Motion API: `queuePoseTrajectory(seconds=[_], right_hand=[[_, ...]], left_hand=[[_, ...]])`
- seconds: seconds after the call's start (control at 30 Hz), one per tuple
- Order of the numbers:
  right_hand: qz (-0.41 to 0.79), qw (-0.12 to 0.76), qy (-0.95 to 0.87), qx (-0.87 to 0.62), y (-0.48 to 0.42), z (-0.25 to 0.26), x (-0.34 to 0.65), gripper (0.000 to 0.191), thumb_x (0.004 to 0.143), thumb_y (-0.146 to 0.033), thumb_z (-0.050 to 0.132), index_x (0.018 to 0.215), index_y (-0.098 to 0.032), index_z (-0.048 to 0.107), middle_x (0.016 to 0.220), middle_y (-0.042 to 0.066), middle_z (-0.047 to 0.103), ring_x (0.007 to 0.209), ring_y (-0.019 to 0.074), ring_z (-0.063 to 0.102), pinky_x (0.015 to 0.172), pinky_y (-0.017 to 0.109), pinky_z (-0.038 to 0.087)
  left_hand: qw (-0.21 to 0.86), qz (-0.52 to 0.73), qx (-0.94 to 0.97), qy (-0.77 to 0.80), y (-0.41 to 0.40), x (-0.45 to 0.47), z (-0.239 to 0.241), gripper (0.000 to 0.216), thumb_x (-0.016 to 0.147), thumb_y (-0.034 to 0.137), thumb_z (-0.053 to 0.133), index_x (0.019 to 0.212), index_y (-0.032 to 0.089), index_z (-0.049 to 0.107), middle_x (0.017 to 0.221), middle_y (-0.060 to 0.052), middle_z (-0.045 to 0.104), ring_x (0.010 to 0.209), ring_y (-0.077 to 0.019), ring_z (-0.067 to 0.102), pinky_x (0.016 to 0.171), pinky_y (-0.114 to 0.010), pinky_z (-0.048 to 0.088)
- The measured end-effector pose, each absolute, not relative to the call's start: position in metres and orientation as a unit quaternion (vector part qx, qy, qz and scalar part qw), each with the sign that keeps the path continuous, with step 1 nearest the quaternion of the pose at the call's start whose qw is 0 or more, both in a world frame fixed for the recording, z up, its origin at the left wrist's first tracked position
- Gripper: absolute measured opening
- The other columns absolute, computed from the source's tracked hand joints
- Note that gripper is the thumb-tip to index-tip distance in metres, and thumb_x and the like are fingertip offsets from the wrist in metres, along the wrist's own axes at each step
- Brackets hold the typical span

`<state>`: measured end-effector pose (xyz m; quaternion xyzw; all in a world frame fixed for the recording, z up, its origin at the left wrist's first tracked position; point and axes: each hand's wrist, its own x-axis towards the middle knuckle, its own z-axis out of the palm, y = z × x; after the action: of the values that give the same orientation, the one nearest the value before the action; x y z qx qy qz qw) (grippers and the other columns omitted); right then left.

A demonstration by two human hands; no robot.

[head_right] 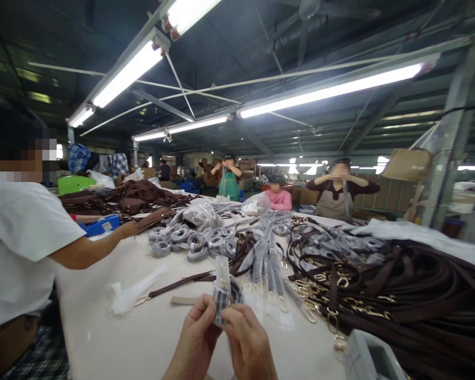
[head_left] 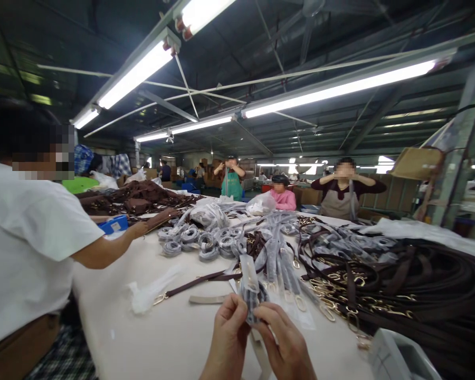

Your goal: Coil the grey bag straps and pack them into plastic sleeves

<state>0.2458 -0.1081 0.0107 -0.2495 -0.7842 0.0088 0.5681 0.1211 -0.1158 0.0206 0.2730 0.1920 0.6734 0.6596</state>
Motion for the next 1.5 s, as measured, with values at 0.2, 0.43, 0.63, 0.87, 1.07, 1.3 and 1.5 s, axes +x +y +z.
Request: queuePoseTrajectory(seconds=[0.2,0.43,0.63,0.87,1.07,1.3,1.5], right_hand=[[0.000,0.553,-0.788,-0.271,-0.107,0.011,0.249,0.011,0.097,-0.019,0.045,0.096,-0.024,0.055,0.087,0.002,0.065,0.081,0.0149,0.067,0.074,0.022,0.057],[-0.054,0.548,-0.777,-0.305,-0.100,0.002,0.253,0.026,0.097,-0.028,0.048,0.122,-0.022,0.050,0.101,0.006,0.072,0.084,0.0169,0.071,0.076,0.022,0.060],[0.010,0.564,-0.777,-0.279,-0.102,0.002,0.250,0.010,0.094,-0.020,0.050,0.101,-0.025,0.055,0.084,0.000,0.065,0.075,0.0138,0.066,0.071,0.020,0.056],[0.045,0.535,-0.800,-0.268,-0.106,0.007,0.248,0.014,0.096,-0.017,0.045,0.090,-0.024,0.055,0.082,0.000,0.061,0.075,0.0142,0.062,0.069,0.022,0.052],[0.007,0.552,-0.788,-0.274,-0.108,0.013,0.247,0.014,0.097,-0.023,0.044,0.090,-0.025,0.055,0.077,0.000,0.064,0.071,0.0147,0.064,0.066,0.022,0.055],[-0.021,0.581,-0.752,-0.311,-0.105,0.004,0.248,0.024,0.098,-0.034,0.047,0.119,-0.021,0.048,0.092,0.006,0.075,0.080,0.0176,0.074,0.067,0.021,0.061],[-0.043,0.555,-0.775,-0.298,-0.104,-0.001,0.250,0.012,0.096,-0.025,0.048,0.104,-0.024,0.057,0.085,0.003,0.072,0.075,0.0173,0.071,0.070,0.024,0.061]], left_hand=[[0.636,0.691,0.280,0.199,-0.120,0.124,0.025,0.039,0.055,0.033,0.089,0.083,0.019,0.065,0.079,-0.001,0.070,0.072,-0.0130,0.060,0.071,-0.024,0.044],[0.595,0.706,0.323,0.206,-0.114,0.125,0.008,0.028,0.060,0.033,0.086,0.070,0.018,0.065,0.070,-0.001,0.069,0.071,-0.0157,0.063,0.072,-0.026,0.046],[0.609,0.709,0.290,0.206,-0.111,0.126,0.005,0.034,0.058,0.033,0.087,0.084,0.021,0.069,0.078,-0.001,0.071,0.072,-0.0142,0.063,0.073,-0.026,0.047],[0.586,0.703,0.301,0.267,-0.114,0.126,0.011,0.047,0.057,0.043,0.087,0.094,0.018,0.071,0.086,-0.005,0.072,0.078,-0.0153,0.061,0.075,-0.026,0.046],[0.550,0.701,0.347,0.291,-0.113,0.124,0.011,0.037,0.058,0.043,0.086,0.073,0.017,0.066,0.071,0.001,0.063,0.067,-0.0112,0.052,0.068,-0.023,0.041],[0.553,0.688,0.387,0.267,-0.115,0.121,0.010,0.036,0.067,0.046,0.079,0.071,0.017,0.058,0.069,0.003,0.054,0.067,-0.0106,0.046,0.067,-0.023,0.038],[0.578,0.680,0.377,0.248,-0.116,0.118,0.006,0.039,0.066,0.046,0.081,0.070,0.018,0.053,0.068,0.004,0.051,0.067,-0.0106,0.043,0.068,-0.023,0.036]])
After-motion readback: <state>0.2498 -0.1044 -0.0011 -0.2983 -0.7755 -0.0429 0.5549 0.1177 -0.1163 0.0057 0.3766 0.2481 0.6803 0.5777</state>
